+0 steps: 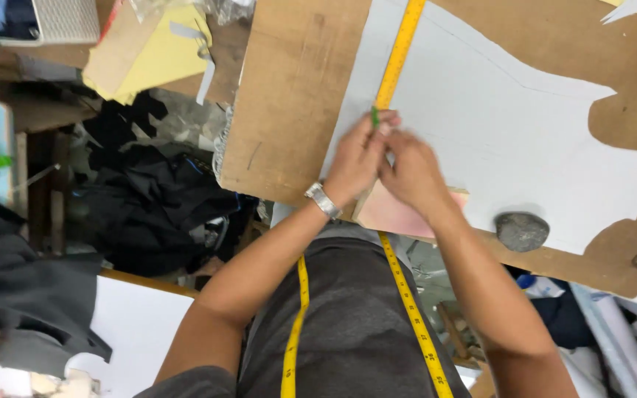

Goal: Tracing a garment pattern onto material using a ruler and pencil, then cutting it out with scissors.

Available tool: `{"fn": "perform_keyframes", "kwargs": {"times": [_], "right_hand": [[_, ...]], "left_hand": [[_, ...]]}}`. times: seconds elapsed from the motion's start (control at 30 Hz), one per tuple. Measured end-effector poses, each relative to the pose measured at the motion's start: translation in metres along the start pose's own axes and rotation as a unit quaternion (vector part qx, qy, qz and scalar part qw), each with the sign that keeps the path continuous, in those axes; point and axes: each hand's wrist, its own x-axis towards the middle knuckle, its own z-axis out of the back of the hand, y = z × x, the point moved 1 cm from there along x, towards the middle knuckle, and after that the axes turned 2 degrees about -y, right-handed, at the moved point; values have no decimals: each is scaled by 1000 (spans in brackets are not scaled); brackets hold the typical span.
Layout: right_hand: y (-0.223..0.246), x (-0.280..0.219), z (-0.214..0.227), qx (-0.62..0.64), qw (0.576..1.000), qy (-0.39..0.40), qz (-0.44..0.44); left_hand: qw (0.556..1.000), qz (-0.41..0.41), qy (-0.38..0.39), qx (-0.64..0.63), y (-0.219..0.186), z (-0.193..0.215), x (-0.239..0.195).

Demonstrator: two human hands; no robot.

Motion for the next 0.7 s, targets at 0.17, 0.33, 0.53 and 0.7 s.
{"fn": "perform_keyframes", "kwargs": {"times": [0.17, 0.33, 0.53, 0.7], "right_hand": [[-19, 87, 81, -150, 982, -64, 96], [-22, 108, 74, -212, 972, 48, 94], [-11, 91, 61, -219, 970, 57, 90], [-12, 90, 63, -215, 971, 62, 82]], "left_hand": [[982, 39, -107, 152, 6, 73, 22], [946, 30, -75, 313, 19, 103, -10], [942, -50, -133, 303, 41, 95, -39], [911, -63, -127, 388, 40, 88, -39]]}}
